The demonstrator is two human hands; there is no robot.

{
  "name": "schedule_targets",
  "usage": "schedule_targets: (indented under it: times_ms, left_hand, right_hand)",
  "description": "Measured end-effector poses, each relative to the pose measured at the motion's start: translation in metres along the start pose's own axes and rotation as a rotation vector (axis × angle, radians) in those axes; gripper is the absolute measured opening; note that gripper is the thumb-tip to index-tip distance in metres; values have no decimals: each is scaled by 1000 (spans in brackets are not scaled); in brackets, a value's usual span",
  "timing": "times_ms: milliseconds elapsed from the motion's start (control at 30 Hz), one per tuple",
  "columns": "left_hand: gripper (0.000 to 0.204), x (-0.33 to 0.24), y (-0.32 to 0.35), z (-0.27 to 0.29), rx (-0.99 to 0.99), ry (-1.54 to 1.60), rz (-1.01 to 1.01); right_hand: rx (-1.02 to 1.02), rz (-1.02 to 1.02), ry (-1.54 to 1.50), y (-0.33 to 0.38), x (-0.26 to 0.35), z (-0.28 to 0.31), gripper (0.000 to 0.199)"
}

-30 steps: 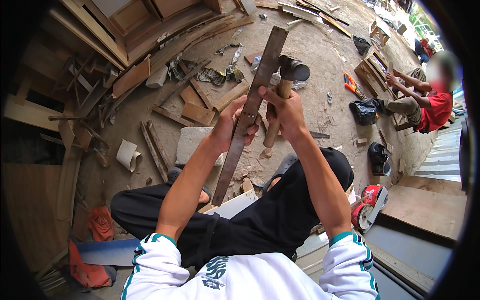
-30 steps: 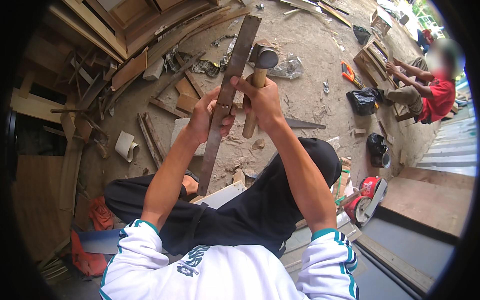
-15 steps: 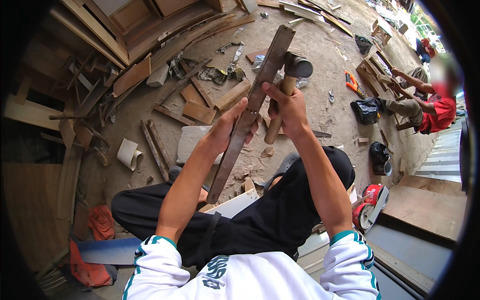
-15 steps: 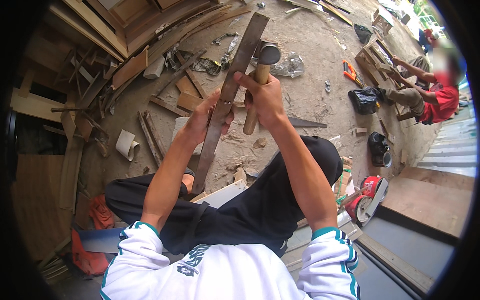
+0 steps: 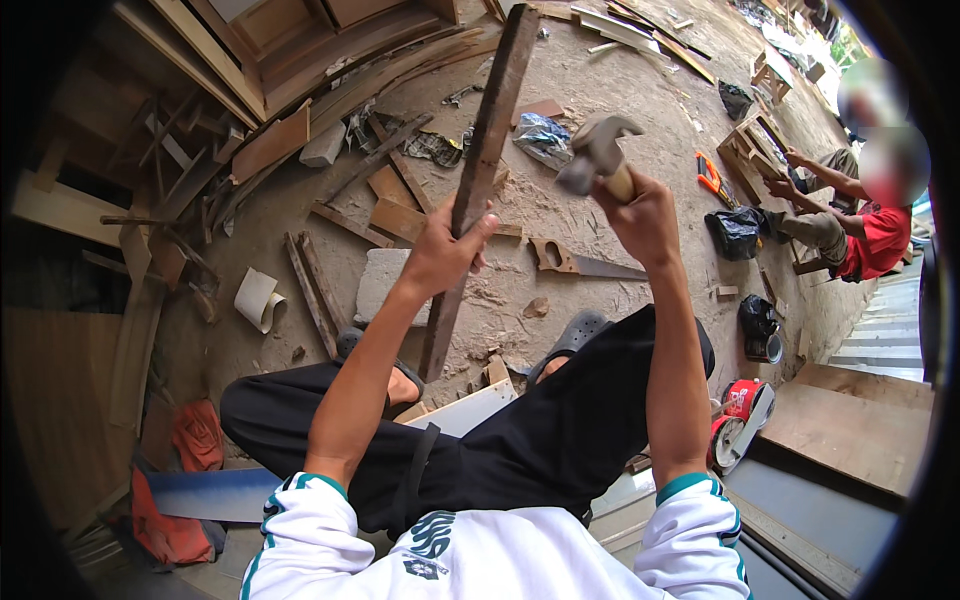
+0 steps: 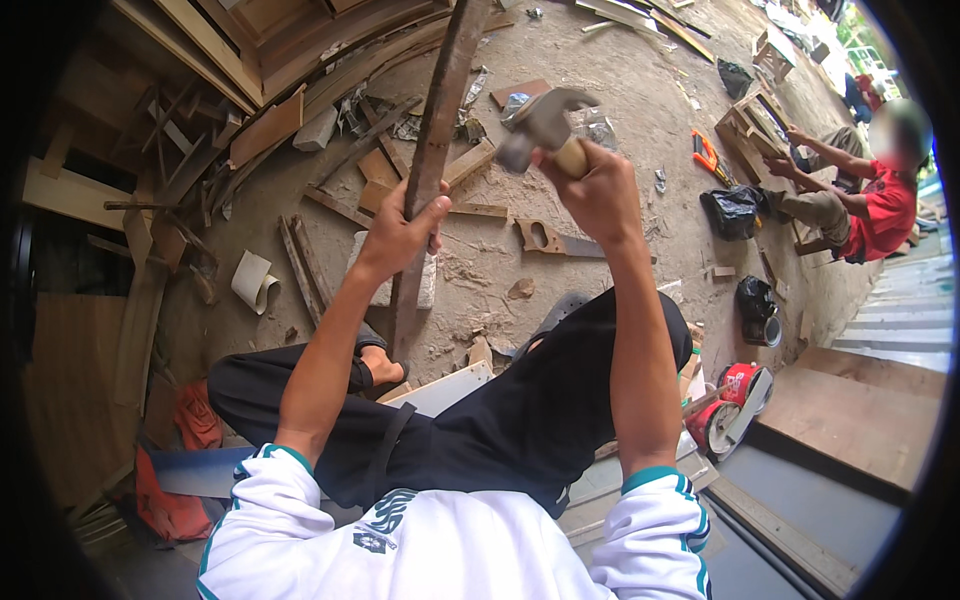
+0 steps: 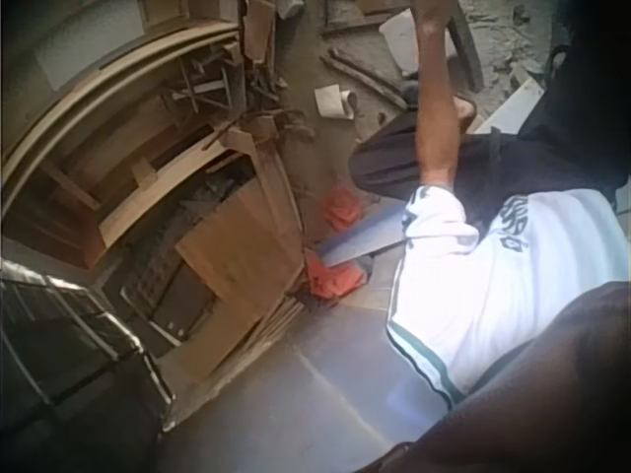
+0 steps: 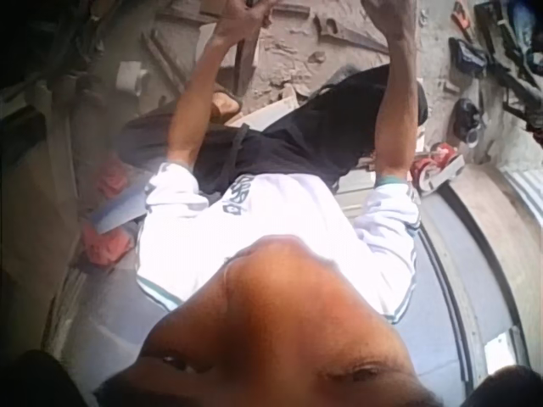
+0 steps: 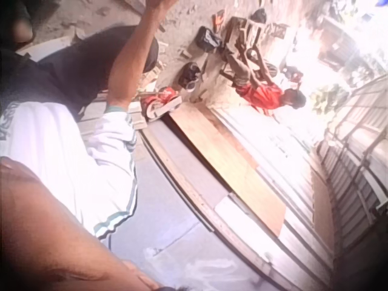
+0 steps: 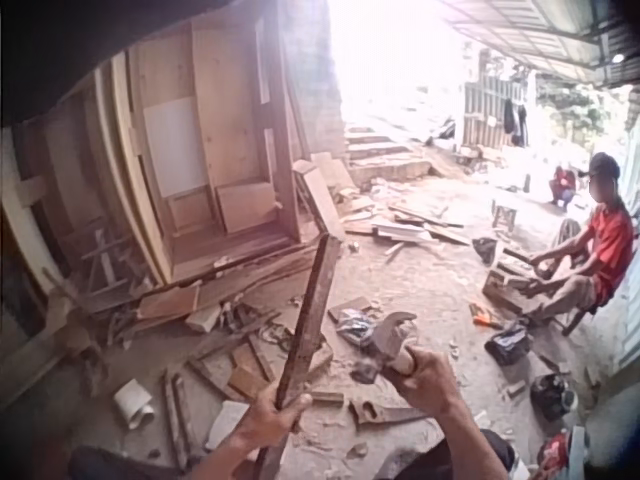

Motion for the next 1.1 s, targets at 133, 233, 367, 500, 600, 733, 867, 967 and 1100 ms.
schedule_targets:
  times_ms: [133, 233, 367, 500, 600, 733, 867, 967, 1100]
  left_hand:
    - [32, -6, 3, 13, 2, -209, 47]
    - [39, -5, 7, 13, 30, -345, 48]
    - [45, 0, 6, 2, 38, -432, -67]
    - [49, 2, 4, -4, 73, -433, -134]
    - [51, 4, 4, -4, 96, -423, -145]
    - [59, 13, 0, 5, 145, -541, -109]
    - [61, 19, 0, 12, 185, -601, -79]
    - [58, 22, 6, 3, 216, -397, 77]
    - [46, 35, 5, -7, 220, -127, 75]
  right_hand:
    - [230, 257, 596, 26, 22, -26, 20]
    - [379, 217, 735, 35, 28, -55, 13]
    - [447, 271, 747, 37, 29, -68, 12]
    - [478, 270, 733, 34, 28, -69, 11]
    - [507, 265, 731, 33, 28, -71, 10]
    - [499, 247, 734, 32, 28, -67, 9]
    - [514, 163, 768, 28, 19, -68, 18]
    - [431, 160, 752, 30, 18, -67, 9]
    - [364, 134, 744, 24, 15, -66, 8]
Point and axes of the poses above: each hand's wrist, its own y-axis away from the middle knuckle, its own z-axis out of the back of the hand, x = y × z, the point moved 8 cm from there along -y, towards the middle knuckle, and after that the axes turned 15 degrees about -y, right-handed, at the moved point
